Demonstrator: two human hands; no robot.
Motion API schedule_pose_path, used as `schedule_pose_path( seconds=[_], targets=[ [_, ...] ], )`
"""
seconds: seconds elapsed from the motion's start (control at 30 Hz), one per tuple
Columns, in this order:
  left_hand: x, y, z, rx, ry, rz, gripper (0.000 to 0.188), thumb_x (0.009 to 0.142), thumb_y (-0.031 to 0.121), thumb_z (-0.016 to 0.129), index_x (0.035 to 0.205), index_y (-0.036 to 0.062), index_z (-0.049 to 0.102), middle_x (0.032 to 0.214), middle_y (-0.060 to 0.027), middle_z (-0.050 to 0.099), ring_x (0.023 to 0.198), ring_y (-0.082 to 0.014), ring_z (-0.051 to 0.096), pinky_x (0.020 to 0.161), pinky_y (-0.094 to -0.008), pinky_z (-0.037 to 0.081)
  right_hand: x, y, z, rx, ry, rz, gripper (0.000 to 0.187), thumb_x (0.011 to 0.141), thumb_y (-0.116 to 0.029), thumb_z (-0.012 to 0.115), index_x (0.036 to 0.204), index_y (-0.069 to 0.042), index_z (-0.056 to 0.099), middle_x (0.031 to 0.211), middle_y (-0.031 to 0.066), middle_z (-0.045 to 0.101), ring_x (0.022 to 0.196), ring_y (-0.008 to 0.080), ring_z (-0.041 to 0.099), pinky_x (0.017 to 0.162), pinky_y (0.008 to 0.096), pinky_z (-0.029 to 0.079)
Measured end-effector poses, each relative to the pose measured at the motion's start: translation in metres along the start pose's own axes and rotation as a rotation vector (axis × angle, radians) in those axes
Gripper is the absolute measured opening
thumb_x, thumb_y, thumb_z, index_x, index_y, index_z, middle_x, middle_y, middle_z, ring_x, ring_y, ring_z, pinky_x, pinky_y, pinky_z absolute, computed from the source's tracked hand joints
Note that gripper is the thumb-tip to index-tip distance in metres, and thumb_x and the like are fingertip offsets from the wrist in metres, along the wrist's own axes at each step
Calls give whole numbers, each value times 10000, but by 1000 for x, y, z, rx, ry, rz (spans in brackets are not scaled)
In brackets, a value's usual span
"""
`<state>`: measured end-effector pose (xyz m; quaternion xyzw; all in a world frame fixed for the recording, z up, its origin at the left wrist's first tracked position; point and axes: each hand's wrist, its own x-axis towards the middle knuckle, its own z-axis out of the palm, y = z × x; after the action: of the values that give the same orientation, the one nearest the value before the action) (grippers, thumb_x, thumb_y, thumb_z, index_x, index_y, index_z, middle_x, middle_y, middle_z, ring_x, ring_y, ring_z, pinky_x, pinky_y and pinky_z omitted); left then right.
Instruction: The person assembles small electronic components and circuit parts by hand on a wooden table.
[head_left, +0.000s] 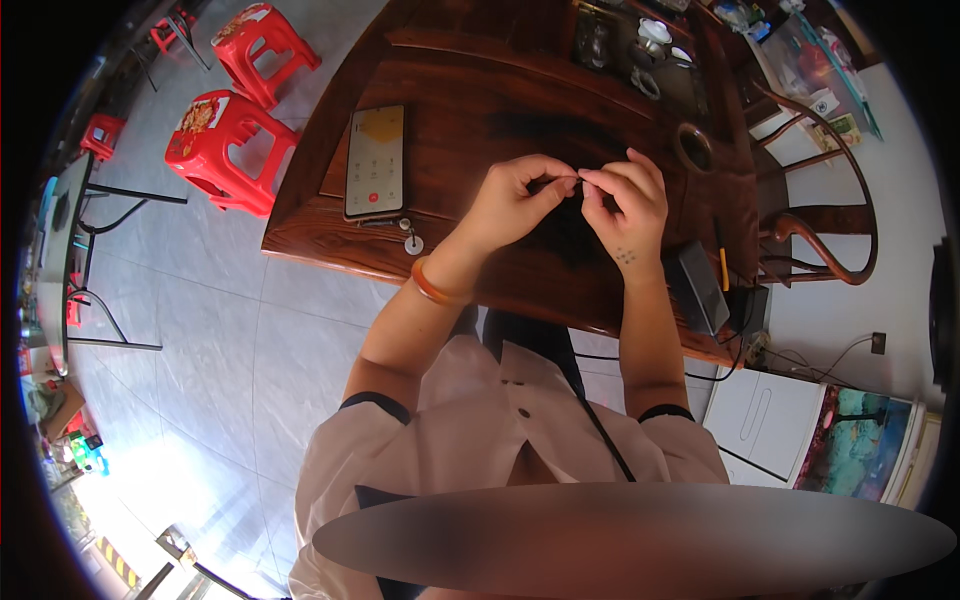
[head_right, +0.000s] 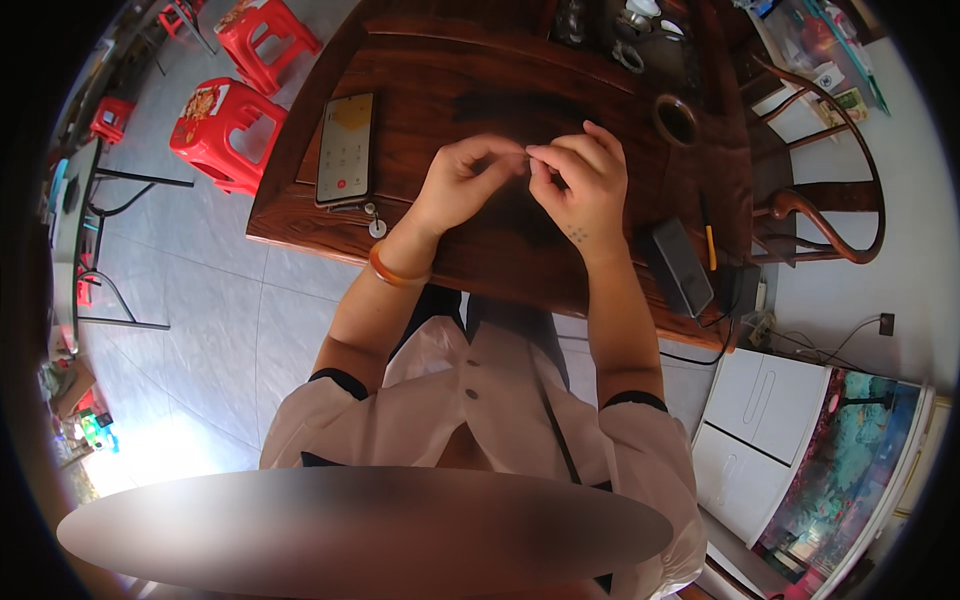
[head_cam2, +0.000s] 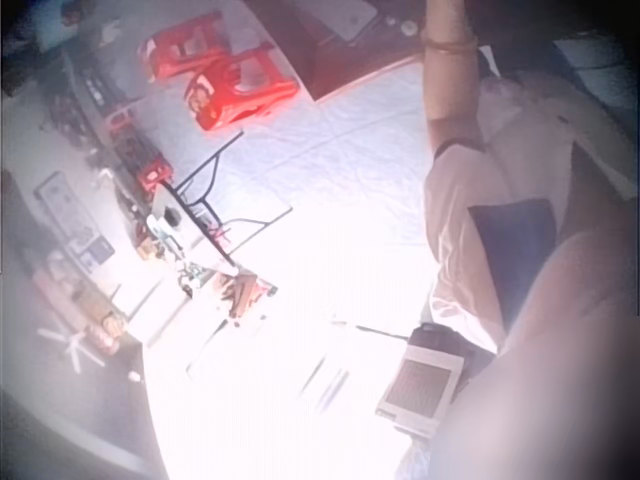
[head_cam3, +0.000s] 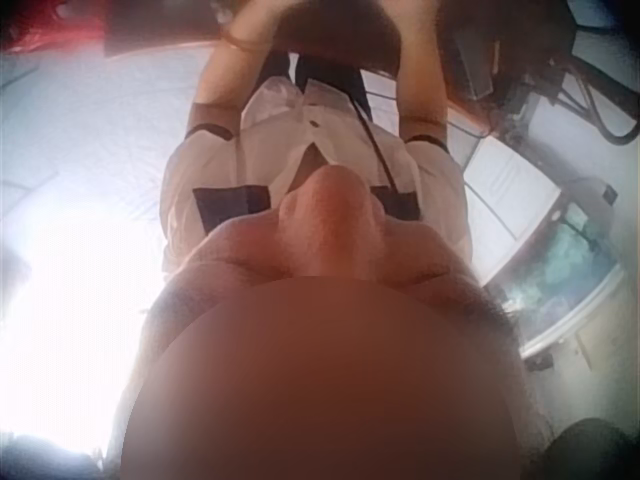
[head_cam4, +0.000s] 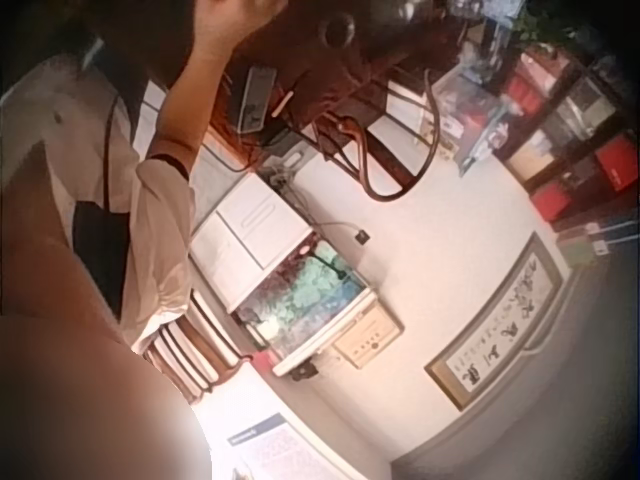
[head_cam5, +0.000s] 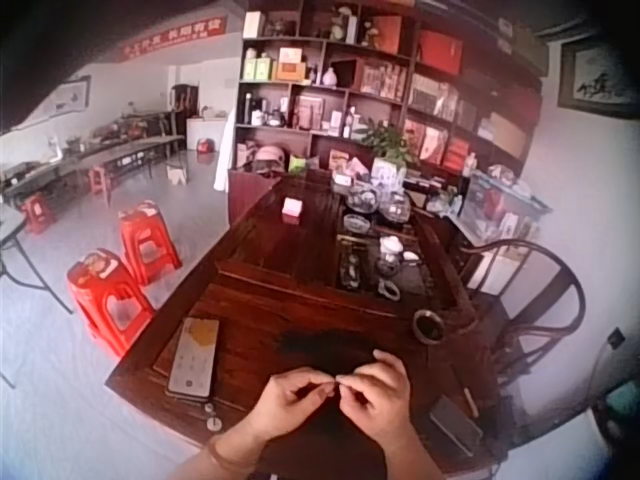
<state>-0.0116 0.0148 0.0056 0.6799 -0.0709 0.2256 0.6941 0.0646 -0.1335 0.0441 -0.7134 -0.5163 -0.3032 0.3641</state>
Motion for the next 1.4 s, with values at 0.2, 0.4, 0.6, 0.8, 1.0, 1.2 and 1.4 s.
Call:
schedule_pose_path(
  seconds=[0.2, 0.4, 0.6, 0.8, 1.0, 1.2, 1.4],
  targets=[
    [0, 0, 1, 189, 22, 51, 76, 816, 18, 651, 891, 8, 662, 828, -64, 649, 782, -124, 608, 686, -244, 469, -1, -1, 5, -41, 51, -11, 176, 620, -15, 688, 751, -107, 617, 677, -10, 574, 607, 162, 570, 879, 383, 451],
    [2, -1, 2, 222, 16, 182, 39, 758, 24, 668, 787, 26, 641, 768, -67, 628, 684, -180, 589, 598, -283, 444, -6, 7, 9, -23, 43, 104, 165, 606, -12, 678, 717, -92, 586, 665, 15, 563, 645, 195, 574, 861, 385, 450],
    [3, -2, -5, 580, 138, 292, 59, 723, 24, 676, 762, 62, 652, 709, -36, 608, 687, -216, 582, 622, -312, 442, -2, 20, 6, 203, -92, 359, 99, 709, -36, 653, 798, -79, 658, 729, 58, 609, 652, 224, 595, 752, 347, 469],
    [-2, -7, 0, 943, 87, 303, 76, 711, 138, 713, 782, 142, 687, 801, 10, 615, 830, -217, 578, 740, -376, 421, -34, 62, 4, -318, -306, 485, 58, 738, -176, 697, 779, -138, 680, 761, 13, 633, 670, 220, 624, 692, 342, 455],
    [-1, -10, 2, 900, 107, 376, 82, 730, 156, 708, 811, 150, 693, 841, -4, 617, 882, -224, 572, 774, -387, 415, -35, 69, 16, -528, -314, 340, 35, 688, -125, 683, 707, -137, 656, 737, 11, 614, 720, 222, 608, 834, 403, 412],
    [3, -9, -2, 846, 207, 311, 90, 750, 89, 686, 839, 86, 684, 893, -52, 638, 827, -260, 593, 725, -372, 452, -31, 67, 17, -590, -329, 346, 44, 685, -114, 668, 715, -133, 642, 733, 18, 608, 713, 225, 601, 851, 435, 410],
    [8, -8, 7, 474, 163, 414, 367, 760, -81, 628, 1109, 27, 596, 1118, -163, 614, 1013, -301, 608, 816, -346, 515, -7, 34, 12, -250, -102, 113, 118, 742, -64, 671, 830, -87, 596, 756, 73, 607, 680, 242, 597, 743, 377, 462]
  ],
)
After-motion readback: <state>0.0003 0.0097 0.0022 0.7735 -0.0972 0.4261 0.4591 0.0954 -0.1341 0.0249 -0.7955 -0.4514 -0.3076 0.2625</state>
